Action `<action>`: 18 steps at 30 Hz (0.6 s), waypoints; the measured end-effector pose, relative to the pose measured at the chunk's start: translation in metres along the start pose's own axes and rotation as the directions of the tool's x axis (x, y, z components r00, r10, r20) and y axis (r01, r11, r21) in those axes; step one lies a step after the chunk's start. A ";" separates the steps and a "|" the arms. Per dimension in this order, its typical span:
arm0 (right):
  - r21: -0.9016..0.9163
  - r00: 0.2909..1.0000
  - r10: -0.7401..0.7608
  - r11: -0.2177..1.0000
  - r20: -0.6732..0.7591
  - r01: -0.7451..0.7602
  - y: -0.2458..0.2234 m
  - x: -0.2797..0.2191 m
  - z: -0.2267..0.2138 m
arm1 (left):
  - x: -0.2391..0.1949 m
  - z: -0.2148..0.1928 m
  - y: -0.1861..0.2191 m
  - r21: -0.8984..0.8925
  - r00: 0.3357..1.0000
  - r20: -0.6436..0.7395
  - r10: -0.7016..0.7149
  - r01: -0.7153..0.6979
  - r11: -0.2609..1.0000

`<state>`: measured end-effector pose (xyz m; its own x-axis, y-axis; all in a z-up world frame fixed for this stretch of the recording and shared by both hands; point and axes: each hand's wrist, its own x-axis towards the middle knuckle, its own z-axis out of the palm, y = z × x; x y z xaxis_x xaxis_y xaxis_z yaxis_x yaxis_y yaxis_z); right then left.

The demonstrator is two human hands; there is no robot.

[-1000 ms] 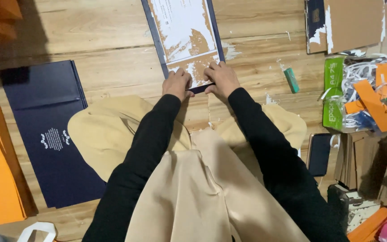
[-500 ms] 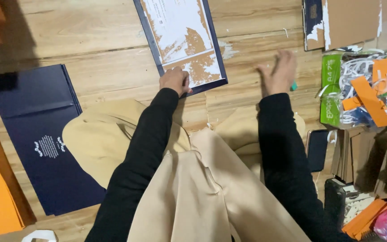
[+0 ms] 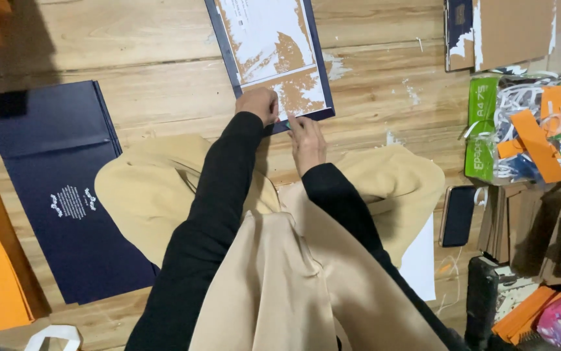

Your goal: Assembling a cardboard folder by folding and pressing edges with a manual creasing tool

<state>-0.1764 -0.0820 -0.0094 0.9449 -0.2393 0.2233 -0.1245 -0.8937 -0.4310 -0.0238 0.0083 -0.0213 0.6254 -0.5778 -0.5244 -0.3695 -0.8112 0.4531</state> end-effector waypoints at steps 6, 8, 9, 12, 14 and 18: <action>-0.170 0.992 0.124 0.977 -0.022 -0.126 0.065 0.013 -0.022 | -0.009 -0.011 0.009 -0.009 1.000 0.023 -0.015 0.015 1.000; -0.130 0.983 0.180 0.975 -0.027 -0.182 0.060 0.021 -0.029 | -0.010 -0.012 0.006 -0.001 0.999 0.033 -0.012 0.012 1.000; -0.092 0.971 0.235 0.967 -0.041 -0.237 0.059 0.027 -0.034 | -0.007 -0.014 0.007 0.009 0.999 0.035 -0.002 0.001 1.000; -0.027 0.960 0.264 0.963 -0.098 -0.268 0.062 0.012 -0.007 | -0.008 -0.012 0.005 -0.002 0.999 0.034 0.027 -0.027 1.000; -0.034 0.972 0.229 0.972 -0.049 -0.231 0.020 -0.004 0.009 | 0.001 0.001 0.000 0.006 0.998 0.053 0.042 -0.043 0.999; -0.077 0.998 -0.001 0.997 0.057 0.006 -0.040 -0.013 0.043 | 0.003 -0.003 -0.003 -0.008 0.996 0.025 0.091 -0.090 0.996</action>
<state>-0.1706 -0.0267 -0.0320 0.9609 -0.2159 0.1734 -0.1419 -0.9217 -0.3610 -0.0188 0.0097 -0.0218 0.5720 -0.6509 -0.4991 -0.4187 -0.7549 0.5047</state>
